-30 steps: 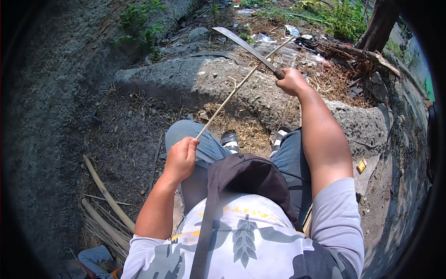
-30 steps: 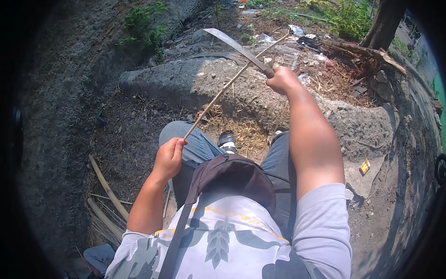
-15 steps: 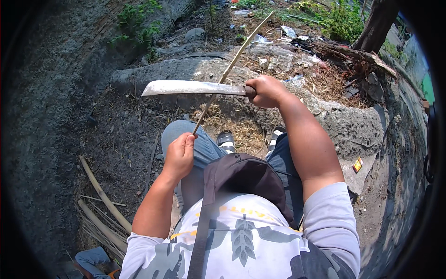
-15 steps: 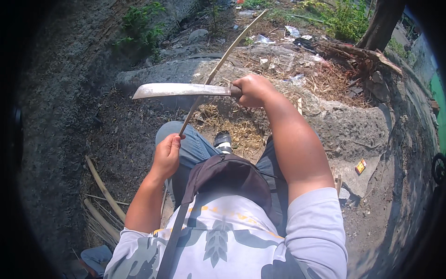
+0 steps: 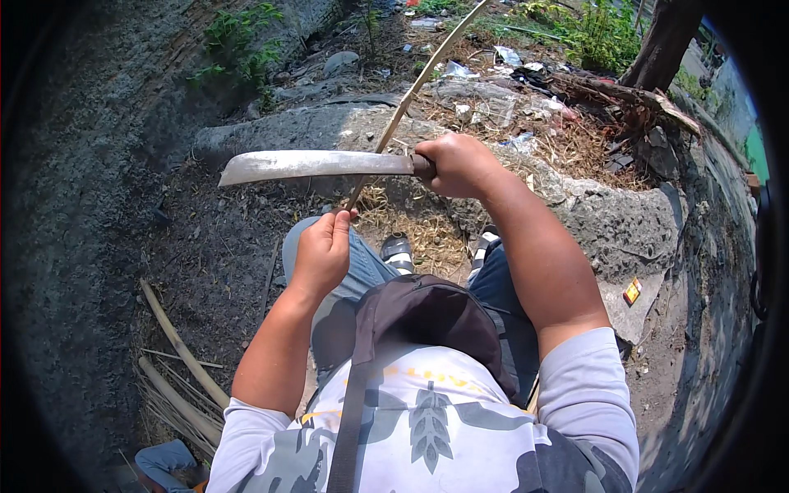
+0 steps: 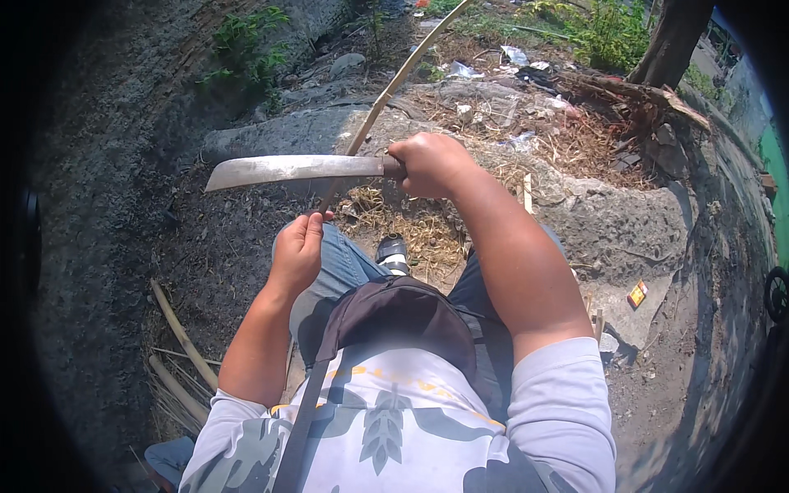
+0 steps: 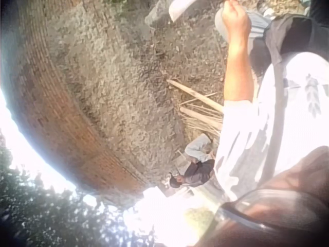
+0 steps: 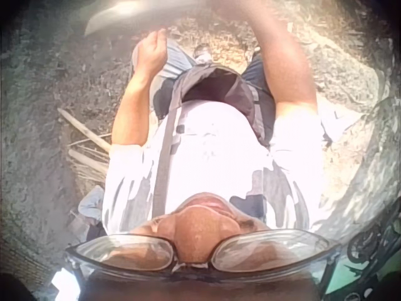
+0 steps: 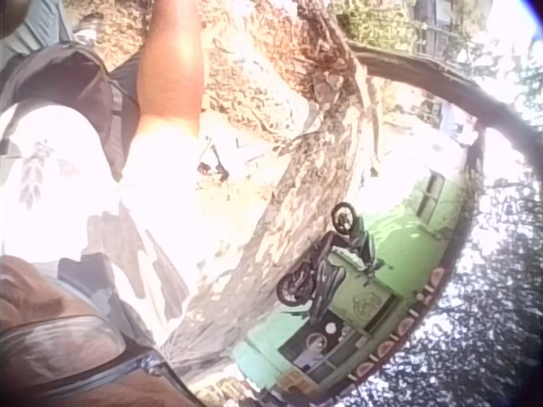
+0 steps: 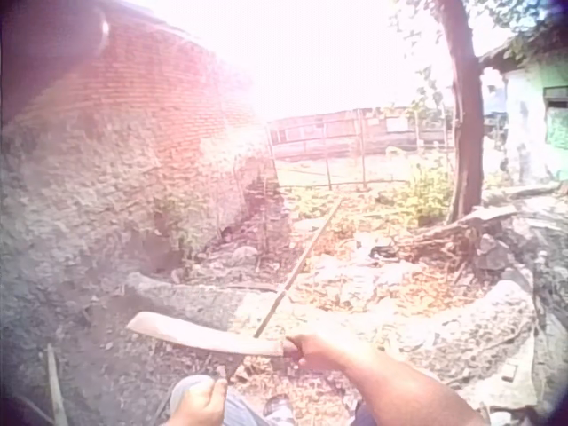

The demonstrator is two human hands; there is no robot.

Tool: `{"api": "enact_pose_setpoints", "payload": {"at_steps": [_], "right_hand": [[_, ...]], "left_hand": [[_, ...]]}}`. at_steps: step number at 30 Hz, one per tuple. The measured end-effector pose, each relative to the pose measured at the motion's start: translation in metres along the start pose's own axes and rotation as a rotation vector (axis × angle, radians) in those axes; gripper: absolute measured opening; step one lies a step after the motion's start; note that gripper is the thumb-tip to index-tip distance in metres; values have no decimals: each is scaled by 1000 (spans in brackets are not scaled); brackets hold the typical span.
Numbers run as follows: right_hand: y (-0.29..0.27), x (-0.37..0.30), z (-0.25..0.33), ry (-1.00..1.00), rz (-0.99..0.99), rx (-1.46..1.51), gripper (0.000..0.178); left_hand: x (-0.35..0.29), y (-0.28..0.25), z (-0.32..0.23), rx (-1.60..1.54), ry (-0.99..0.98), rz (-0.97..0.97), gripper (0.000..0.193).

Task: The person shaves a thin strip of bamboo by repeatedly sliding a machete along its length while holding the strip by hand.

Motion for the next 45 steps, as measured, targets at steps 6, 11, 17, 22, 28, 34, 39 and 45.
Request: {"api": "enact_pose_setpoints", "payload": {"at_steps": [6,11,17,22,28,34,39,45], "right_hand": [[-5,2,-45,81,-82,83,21],[-6,-4,-33,85,-105,62,19],[-5,1,-5,-72,-114,-30,18],[-9,-9,-43,194,3,67,25],[4,-4,-16,91,91,-38,28],[4,1,-54,126,-54,118,20],[-2,-10,-38,205,-9,45,27],[15,0,10,-71,-19,-87,24]], "left_hand": [[-11,10,7,7,48,42,32],[-13,3,8,49,-39,67,32],[-17,-5,-2,126,22,34,30],[-22,-3,6,155,16,70,29],[-23,2,14,160,8,48,28],[-26,-8,5,207,61,19,28],[-29,-7,13,239,87,12,30],[-28,-9,7,193,60,-12,33]]}}
Point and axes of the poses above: each hand's wrist, its own x-axis towards the middle knuckle, its own y-axis out of the palm, z = x × y, the point moved 8 cm from there along x, towards the middle knuckle, and after that the axes turned 2 degrees about -y, right-handed, at the moved point
